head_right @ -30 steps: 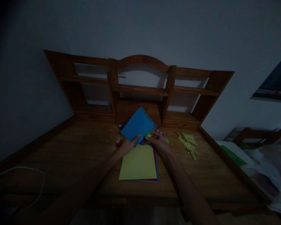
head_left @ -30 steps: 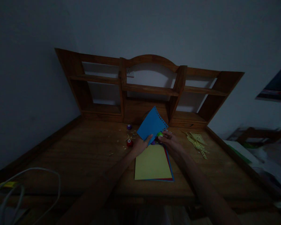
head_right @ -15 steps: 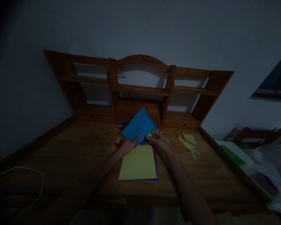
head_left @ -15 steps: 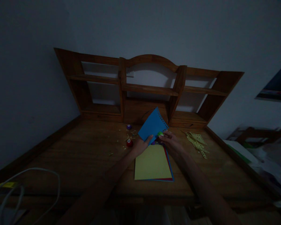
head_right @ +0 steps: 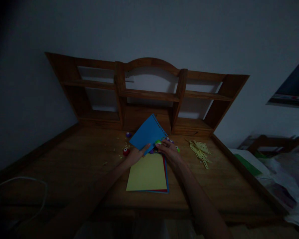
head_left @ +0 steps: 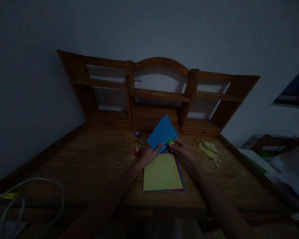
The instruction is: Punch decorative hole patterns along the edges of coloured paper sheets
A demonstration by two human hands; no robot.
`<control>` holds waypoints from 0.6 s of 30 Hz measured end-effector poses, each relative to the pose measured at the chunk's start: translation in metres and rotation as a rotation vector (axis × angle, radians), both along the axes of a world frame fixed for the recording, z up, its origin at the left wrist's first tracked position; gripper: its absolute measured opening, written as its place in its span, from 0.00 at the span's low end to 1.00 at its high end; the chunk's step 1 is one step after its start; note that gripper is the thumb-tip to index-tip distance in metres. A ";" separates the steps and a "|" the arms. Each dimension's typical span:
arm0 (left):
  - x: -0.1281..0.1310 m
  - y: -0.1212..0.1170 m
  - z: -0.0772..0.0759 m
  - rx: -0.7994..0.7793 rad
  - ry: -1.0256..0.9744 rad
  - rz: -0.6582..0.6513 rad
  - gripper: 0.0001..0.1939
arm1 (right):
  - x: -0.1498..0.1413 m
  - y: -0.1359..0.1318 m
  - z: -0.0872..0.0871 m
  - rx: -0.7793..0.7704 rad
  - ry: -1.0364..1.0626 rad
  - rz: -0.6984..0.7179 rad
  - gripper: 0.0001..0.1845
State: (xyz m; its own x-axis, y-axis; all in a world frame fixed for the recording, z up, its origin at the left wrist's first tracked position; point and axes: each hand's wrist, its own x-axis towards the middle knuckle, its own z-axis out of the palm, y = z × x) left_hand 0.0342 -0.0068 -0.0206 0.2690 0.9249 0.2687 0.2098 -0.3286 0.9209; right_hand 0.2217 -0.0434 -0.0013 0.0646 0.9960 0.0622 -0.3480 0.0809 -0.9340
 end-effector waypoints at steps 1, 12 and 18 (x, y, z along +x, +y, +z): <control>0.000 0.001 -0.001 0.015 0.008 -0.004 0.20 | 0.000 0.000 0.000 0.009 -0.011 0.012 0.16; 0.000 0.002 -0.003 -0.003 0.024 -0.028 0.18 | 0.000 -0.001 -0.001 0.020 -0.044 0.033 0.17; 0.000 0.001 -0.002 -0.042 -0.003 -0.045 0.18 | -0.001 0.000 -0.003 0.042 -0.062 0.031 0.15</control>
State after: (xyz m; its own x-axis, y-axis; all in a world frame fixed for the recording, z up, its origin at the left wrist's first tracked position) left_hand 0.0345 -0.0058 -0.0229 0.3095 0.9225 0.2306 0.1932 -0.2984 0.9347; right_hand 0.2202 -0.0437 -0.0039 0.0285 0.9939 0.1068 -0.2923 0.1105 -0.9499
